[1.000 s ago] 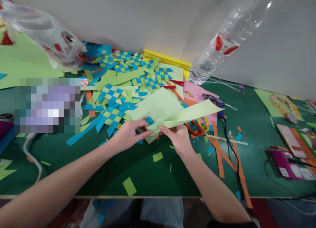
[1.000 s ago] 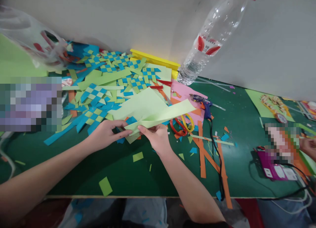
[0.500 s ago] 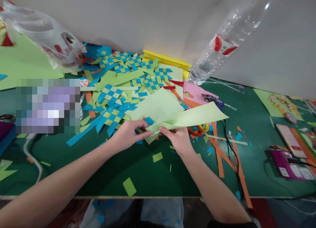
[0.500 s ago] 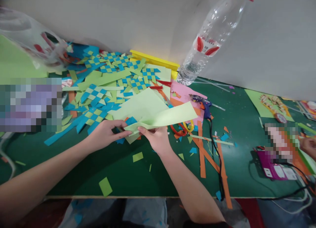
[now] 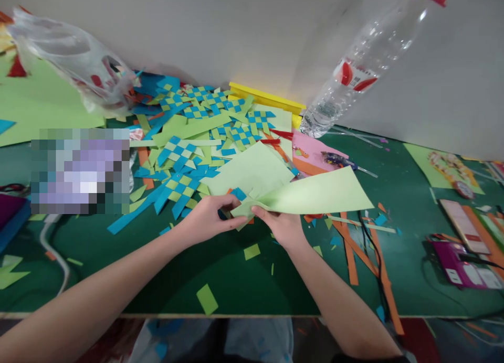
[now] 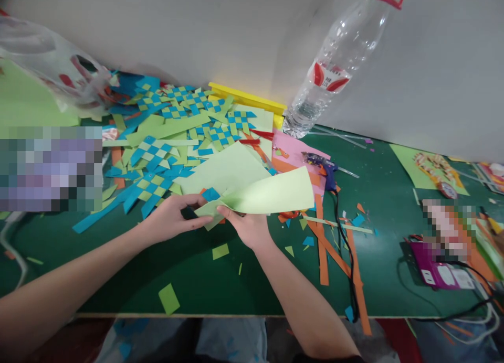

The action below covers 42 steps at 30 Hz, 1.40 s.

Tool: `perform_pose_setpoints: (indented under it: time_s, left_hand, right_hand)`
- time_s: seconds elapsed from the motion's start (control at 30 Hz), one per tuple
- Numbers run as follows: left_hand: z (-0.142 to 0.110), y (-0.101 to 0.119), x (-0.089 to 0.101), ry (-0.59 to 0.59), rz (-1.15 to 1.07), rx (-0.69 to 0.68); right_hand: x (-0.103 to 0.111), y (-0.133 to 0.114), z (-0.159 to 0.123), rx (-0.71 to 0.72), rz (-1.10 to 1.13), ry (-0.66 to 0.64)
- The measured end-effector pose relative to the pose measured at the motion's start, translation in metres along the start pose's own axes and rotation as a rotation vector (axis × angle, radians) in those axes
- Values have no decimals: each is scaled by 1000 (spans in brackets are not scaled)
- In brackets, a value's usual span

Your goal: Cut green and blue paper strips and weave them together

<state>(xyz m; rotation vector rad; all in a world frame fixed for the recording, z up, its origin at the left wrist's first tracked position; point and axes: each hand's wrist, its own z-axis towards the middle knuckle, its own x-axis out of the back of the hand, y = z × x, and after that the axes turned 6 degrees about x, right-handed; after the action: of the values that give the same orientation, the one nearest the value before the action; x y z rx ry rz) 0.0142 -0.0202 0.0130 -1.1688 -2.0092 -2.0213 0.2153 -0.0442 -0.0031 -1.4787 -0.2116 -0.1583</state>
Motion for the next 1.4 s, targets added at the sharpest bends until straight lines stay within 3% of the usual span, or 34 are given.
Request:
perform_pose_setpoints:
  time_s: [0.33,0.53,0.77,1.0,1.4]
  left_hand:
    - [4,-4,1,-42,20,91]
    - [3,-4,3,-91,-40,123]
    - [0,1,5,-128,-30,86]
    - [1,0,7,-184,-4,34]
    - [1,1,6,-213,-41,92]
  right_hand:
    - [0,-4,0,-23,112,-27]
    - [1,-2,1,-61,120,79]
    - [-2,-3,-2,-85,28,114]
    - [2,1,3,-177,287,61]
    - [0,3,5,-162,291,140]
